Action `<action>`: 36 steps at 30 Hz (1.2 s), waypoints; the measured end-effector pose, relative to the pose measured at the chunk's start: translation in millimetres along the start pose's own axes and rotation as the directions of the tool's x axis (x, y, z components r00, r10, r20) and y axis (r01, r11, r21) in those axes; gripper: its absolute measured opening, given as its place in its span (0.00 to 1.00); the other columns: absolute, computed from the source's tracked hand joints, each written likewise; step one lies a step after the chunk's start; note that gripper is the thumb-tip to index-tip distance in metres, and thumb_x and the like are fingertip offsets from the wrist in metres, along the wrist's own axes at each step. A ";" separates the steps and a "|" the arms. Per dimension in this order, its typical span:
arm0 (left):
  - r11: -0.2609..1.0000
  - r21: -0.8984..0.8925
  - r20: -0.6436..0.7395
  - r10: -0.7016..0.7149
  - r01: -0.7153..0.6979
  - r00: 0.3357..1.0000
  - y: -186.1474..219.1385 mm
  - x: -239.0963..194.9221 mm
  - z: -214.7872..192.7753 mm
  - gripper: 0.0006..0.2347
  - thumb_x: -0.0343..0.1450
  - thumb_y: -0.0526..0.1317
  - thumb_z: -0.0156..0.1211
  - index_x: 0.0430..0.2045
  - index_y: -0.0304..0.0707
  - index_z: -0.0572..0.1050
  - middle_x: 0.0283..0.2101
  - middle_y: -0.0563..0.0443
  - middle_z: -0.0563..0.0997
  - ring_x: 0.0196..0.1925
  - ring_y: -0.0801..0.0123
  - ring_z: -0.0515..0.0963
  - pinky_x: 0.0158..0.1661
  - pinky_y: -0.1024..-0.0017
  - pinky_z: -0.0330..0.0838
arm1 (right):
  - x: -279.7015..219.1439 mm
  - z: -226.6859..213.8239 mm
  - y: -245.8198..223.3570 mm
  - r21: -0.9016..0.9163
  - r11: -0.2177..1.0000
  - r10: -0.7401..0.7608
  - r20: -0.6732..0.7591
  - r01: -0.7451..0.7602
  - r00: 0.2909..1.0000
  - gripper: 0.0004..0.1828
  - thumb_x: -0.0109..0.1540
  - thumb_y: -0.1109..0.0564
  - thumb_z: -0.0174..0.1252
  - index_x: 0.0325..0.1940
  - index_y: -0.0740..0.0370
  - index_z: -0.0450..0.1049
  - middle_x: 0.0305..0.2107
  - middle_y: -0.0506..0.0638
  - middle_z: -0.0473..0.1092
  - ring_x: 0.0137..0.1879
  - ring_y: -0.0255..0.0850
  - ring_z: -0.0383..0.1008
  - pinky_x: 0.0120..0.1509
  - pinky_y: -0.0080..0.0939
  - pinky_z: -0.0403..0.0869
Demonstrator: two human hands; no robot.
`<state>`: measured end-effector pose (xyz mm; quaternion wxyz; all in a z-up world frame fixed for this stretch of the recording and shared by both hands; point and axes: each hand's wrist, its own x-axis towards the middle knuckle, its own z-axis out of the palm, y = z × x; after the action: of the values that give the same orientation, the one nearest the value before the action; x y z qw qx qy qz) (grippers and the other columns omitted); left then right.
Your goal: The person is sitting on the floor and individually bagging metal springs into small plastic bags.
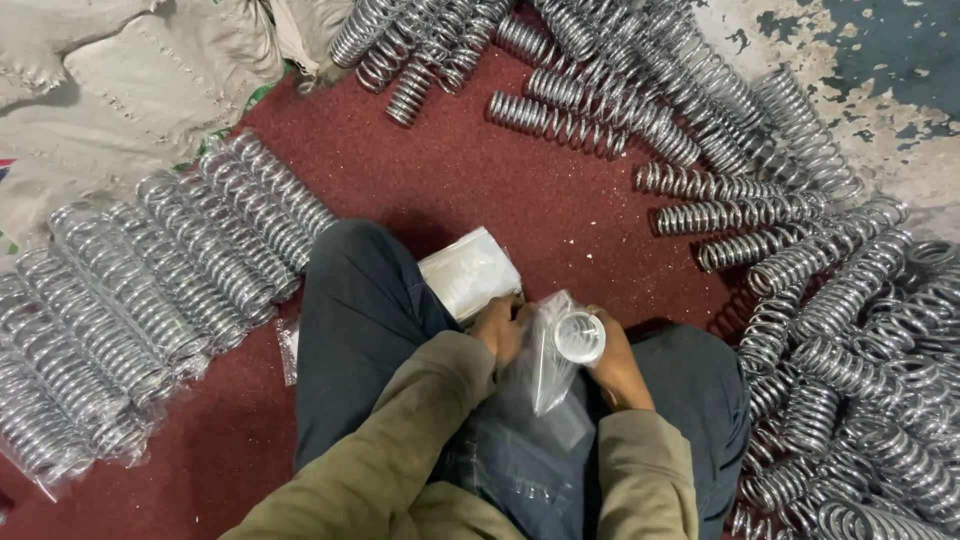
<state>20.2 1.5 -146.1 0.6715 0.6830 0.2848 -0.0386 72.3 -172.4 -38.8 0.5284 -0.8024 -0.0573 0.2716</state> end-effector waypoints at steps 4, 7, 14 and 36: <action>0.945 0.298 0.071 -0.164 0.136 0.984 61.3 -31.2 -1.6 0.33 0.53 0.32 0.79 0.55 0.38 0.73 0.49 0.43 0.83 0.49 0.52 0.84 0.44 0.61 0.83 | 9.6 2.8 24.9 -0.108 0.993 0.042 -0.059 -0.048 0.997 0.12 0.66 0.54 0.55 0.50 0.62 0.73 0.39 0.60 0.73 0.50 0.53 0.73 0.58 0.54 0.71; 0.868 0.432 -0.274 -0.133 0.246 0.952 54.2 -28.5 17.1 0.11 0.74 0.54 0.59 0.38 0.51 0.73 0.45 0.58 0.78 0.56 0.64 0.78 0.57 0.60 0.74 | 14.7 7.9 40.6 -0.182 0.980 0.065 -0.105 -0.084 0.992 0.15 0.66 0.51 0.55 0.54 0.58 0.72 0.42 0.58 0.73 0.53 0.53 0.73 0.61 0.54 0.71; 0.802 0.596 -0.095 0.126 -0.045 0.987 59.7 -42.6 1.2 0.03 0.76 0.45 0.46 0.36 0.52 0.63 0.41 0.52 0.70 0.44 0.50 0.80 0.43 0.55 0.77 | 22.7 17.6 55.7 -0.352 0.924 0.075 -0.219 -0.150 0.973 0.22 0.65 0.46 0.56 0.64 0.47 0.70 0.51 0.54 0.75 0.59 0.54 0.74 0.66 0.55 0.72; 0.861 0.494 0.193 0.026 -0.120 0.981 93.5 -91.9 -31.2 0.41 0.68 0.68 0.29 0.75 0.49 0.39 0.67 0.35 0.68 0.60 0.35 0.73 0.57 0.46 0.65 | -52.8 51.5 -32.6 -0.567 0.806 -0.110 0.140 0.171 0.984 0.48 0.64 0.38 0.50 0.81 0.57 0.40 0.67 0.66 0.60 0.69 0.64 0.64 0.66 0.62 0.66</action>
<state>-25.6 5.7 -19.4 0.4940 0.8384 0.1768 -0.1476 8.3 -136.2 -5.4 0.2756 -0.9035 -0.2225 0.2412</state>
